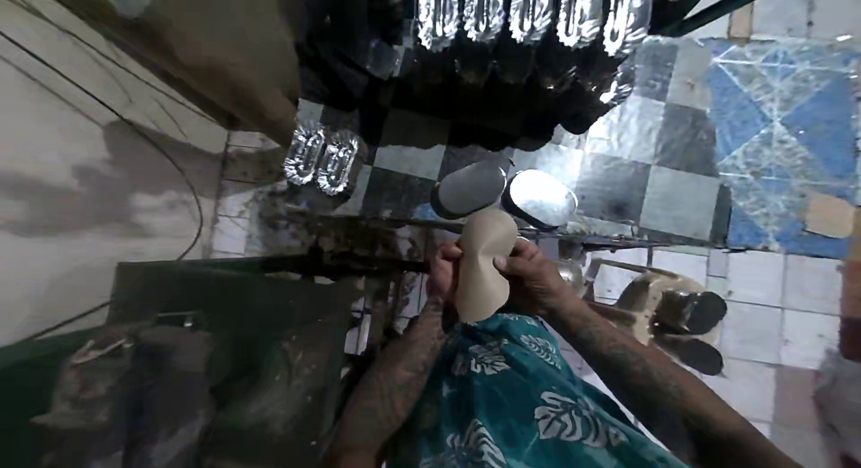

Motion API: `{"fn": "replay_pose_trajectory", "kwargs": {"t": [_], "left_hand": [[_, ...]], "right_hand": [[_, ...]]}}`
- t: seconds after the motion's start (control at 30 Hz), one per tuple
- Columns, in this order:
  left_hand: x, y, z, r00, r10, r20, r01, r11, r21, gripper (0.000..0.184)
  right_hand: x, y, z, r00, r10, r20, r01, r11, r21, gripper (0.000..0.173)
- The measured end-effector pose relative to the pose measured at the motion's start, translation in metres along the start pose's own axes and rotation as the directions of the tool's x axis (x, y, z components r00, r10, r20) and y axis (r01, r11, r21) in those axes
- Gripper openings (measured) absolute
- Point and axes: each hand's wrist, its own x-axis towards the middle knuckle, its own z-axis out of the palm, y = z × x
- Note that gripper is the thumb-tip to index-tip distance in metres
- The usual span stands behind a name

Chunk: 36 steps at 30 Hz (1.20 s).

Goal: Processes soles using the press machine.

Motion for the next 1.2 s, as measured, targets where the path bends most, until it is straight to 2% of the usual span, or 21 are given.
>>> {"fn": "replay_pose_trajectory", "kwargs": {"t": [0.07,0.1,0.17,0.23,0.27,0.3,0.37,0.43,0.53,0.63,0.67,0.73,0.8,0.87,0.93,0.97,1.0,1.03,1.1,1.13,1.2], "left_hand": [[0.017,-0.021,-0.017,0.983,-0.184,0.026,0.174,0.963,0.205,0.027],[0.031,-0.037,-0.032,0.952,-0.292,0.089,0.225,0.867,0.444,0.024],[0.068,-0.068,-0.046,0.858,-0.499,0.122,0.109,0.41,0.906,0.029],[0.091,-0.093,-0.035,0.774,-0.631,-0.052,0.081,0.018,0.997,0.047],[0.097,-0.098,-0.028,0.746,-0.65,-0.145,0.129,-0.072,0.989,0.054],[0.101,-0.101,-0.023,0.728,-0.652,-0.21,0.197,-0.095,0.976,0.054],[0.104,-0.103,-0.022,0.694,-0.676,-0.248,0.239,-0.109,0.965,0.057],[0.096,-0.08,-0.025,0.71,-0.652,-0.266,0.232,-0.139,0.963,0.062],[0.061,-0.008,-0.02,0.779,-0.582,-0.233,0.211,-0.107,0.972,0.062],[0.005,0.068,-0.036,0.957,-0.288,-0.036,0.097,0.198,0.975,0.049],[-0.018,0.087,-0.045,0.988,-0.148,0.039,0.012,0.33,0.944,0.043],[-0.057,0.128,-0.062,0.996,0.08,0.026,-0.061,0.47,0.881,0.049],[-0.084,0.175,-0.078,0.941,0.314,-0.127,-0.068,0.544,0.837,0.052],[-0.097,0.216,-0.098,0.775,0.587,-0.234,-0.127,0.507,0.853,0.038],[-0.092,0.239,-0.119,0.583,0.699,-0.414,-0.268,0.646,0.715,0.041],[-0.093,0.24,-0.129,0.531,0.726,-0.437,-0.306,0.646,0.7,0.046],[-0.104,0.234,-0.139,0.539,0.748,-0.388,-0.219,0.569,0.793,0.049],[-0.12,0.223,-0.148,0.572,0.733,-0.369,0.005,0.447,0.895,0.051],[-0.158,0.207,-0.189,0.643,0.604,-0.471,0.41,0.248,0.878,0.064],[-0.18,0.203,-0.217,0.647,0.547,-0.53,0.508,0.209,0.836,0.069],[-0.224,0.2,-0.254,0.709,0.441,-0.55,0.511,0.216,0.832,0.061]], "right_hand": [[-0.006,0.006,-0.031,0.997,-0.018,-0.079,-0.004,0.964,-0.267,0.018],[-0.014,0.009,-0.054,0.996,-0.04,-0.082,-0.007,0.86,-0.511,0.018],[-0.038,0.014,-0.098,0.999,-0.016,0.038,0.041,0.484,-0.874,0.029],[-0.063,0.016,-0.115,0.988,0.14,0.065,0.042,0.16,-0.986,0.03],[-0.072,0.018,-0.116,0.965,0.263,-0.01,-0.016,0.02,-1.0,0.03],[-0.077,0.022,-0.117,0.922,0.372,-0.107,-0.079,-0.091,-0.993,0.032],[-0.089,0.04,-0.128,0.836,0.489,-0.247,-0.17,-0.198,-0.965,0.037],[-0.093,0.055,-0.135,0.822,0.493,-0.284,-0.207,-0.206,-0.956,0.037],[-0.09,0.057,-0.125,0.79,0.543,-0.285,-0.184,-0.234,-0.955,0.038],[-0.075,0.045,-0.111,0.758,0.616,-0.215,-0.08,-0.24,-0.967,0.04],[-0.07,0.043,-0.108,0.746,0.636,-0.2,-0.046,-0.25,-0.967,0.039],[-0.061,0.045,-0.106,0.75,0.646,-0.141,0.016,-0.232,-0.973,0.038],[-0.049,0.045,-0.104,0.801,0.599,-0.011,0.092,-0.141,-0.986,0.036],[-0.034,0.047,-0.095,0.852,0.517,0.086,0.135,-0.057,-0.989,0.033],[-0.015,0.051,-0.066,0.893,0.427,0.143,0.161,-0.007,-0.987,0.031],[-0.004,0.055,-0.045,0.905,0.381,0.188,0.195,0.02,-0.981,0.03],[0.007,0.061,-0.024,0.911,0.337,0.239,0.238,0.045,-0.97,0.028],[0.019,0.068,-0.002,0.908,0.298,0.294,0.289,0.063,-0.955,0.027],[0.042,0.083,0.047,0.887,0.224,0.405,0.396,0.083,-0.914,0.026],[0.051,0.091,0.074,0.871,0.19,0.454,0.444,0.096,-0.891,0.025],[0.063,0.11,0.127,0.824,0.131,0.552,0.539,0.121,-0.833,0.023]]}}
